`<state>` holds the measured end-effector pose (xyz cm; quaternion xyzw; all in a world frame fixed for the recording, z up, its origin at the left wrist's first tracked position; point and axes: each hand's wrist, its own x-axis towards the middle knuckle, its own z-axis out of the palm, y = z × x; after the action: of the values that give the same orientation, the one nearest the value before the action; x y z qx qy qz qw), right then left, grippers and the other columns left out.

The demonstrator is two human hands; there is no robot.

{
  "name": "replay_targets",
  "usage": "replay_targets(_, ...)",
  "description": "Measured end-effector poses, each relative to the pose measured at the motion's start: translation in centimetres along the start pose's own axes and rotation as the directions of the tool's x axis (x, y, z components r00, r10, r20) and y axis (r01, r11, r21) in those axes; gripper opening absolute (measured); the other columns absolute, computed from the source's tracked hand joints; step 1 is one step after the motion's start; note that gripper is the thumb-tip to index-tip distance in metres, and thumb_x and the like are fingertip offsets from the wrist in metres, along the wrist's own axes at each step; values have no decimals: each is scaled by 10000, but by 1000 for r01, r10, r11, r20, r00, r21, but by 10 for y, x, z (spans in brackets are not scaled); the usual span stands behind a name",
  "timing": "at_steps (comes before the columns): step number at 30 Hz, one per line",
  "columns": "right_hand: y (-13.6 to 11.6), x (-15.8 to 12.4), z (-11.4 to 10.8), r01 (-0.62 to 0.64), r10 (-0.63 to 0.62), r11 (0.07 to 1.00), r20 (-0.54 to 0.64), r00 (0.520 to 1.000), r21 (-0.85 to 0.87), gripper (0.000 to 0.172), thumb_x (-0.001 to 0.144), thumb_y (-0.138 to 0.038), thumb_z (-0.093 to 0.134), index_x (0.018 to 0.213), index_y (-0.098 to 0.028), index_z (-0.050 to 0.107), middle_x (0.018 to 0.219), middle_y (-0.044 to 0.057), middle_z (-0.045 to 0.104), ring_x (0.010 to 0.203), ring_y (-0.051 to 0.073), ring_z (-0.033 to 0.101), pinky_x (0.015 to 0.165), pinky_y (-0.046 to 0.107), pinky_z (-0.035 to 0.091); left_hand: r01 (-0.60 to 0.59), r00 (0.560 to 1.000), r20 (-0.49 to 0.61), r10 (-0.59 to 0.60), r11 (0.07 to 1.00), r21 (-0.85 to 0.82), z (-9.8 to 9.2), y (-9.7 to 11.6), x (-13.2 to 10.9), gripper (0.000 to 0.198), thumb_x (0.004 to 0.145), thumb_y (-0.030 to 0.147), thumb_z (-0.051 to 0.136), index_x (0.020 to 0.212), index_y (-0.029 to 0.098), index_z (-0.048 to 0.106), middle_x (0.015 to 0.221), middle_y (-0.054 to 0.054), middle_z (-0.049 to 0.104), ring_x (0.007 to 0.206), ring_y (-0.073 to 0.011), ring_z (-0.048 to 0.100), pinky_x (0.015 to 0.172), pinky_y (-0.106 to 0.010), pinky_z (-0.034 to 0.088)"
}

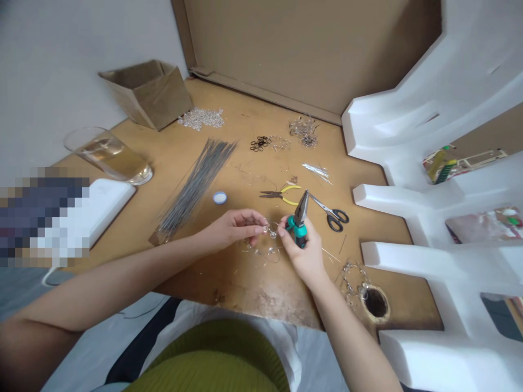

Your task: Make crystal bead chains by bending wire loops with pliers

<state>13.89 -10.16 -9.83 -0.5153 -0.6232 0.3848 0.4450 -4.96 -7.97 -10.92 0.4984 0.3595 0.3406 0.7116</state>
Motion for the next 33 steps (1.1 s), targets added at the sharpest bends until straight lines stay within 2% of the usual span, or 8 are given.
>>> replay_targets(3,5,1,1,-18,18,999,2,1000,47,155,785,-307,638,885,-218,561,805,-2,595,716,131,556,690,269,457,-7,1000,0,7,1000,-1,0,-1,1,231,738,292,663,891,134,593,648,17,604,559,-77,571,573,-219,443)
replay_targets(9,11,-1,1,-53,54,996,-12,998,76,179,778,-321,644,895,-214,562,832,12,591,746,146,564,727,295,467,-56,998,-37,54,997,-51,-1,0,2,258,710,238,692,910,134,568,830,-26,653,645,-84,614,637,-235,477)
replay_targets(14,15,-2,-2,-35,35,994,1,999,103,158,786,-292,640,900,-217,560,844,12,581,767,142,567,767,303,463,-96,992,-80,95,995,-11,-2,-1,2,212,749,259,668,870,131,551,721,-19,674,672,-107,638,688,-254,493)
replay_targets(17,15,-2,-2,-47,46,993,12,999,106,146,791,-286,638,896,-218,563,832,7,581,751,136,565,756,295,462,-83,992,-97,85,996,25,-3,-3,2,203,771,290,651,839,126,553,698,-34,688,671,-117,642,686,-258,491)
replay_targets(21,16,-2,-2,-69,66,992,33,997,102,147,794,-309,633,886,-216,565,818,6,583,731,140,571,727,290,464,-67,994,-89,66,998,-9,-4,-5,3,233,761,317,660,851,130,553,690,-26,685,656,-114,638,666,-250,489)
replay_targets(25,18,-2,-1,-91,85,988,49,995,125,175,789,-343,631,886,-216,560,808,6,580,722,146,575,726,297,474,3,997,-83,-5,1000,-26,-3,-6,5,268,722,301,691,892,128,576,689,-10,659,618,-99,613,620,-230,472)
replay_targets(33,19,0,0,-112,103,986,81,991,126,185,781,-359,630,883,-221,560,796,5,589,724,155,582,737,308,479,38,994,-102,-39,999,-5,0,-3,5,279,654,275,730,869,133,623,844,-13,651,529,-39,506,540,-207,448)
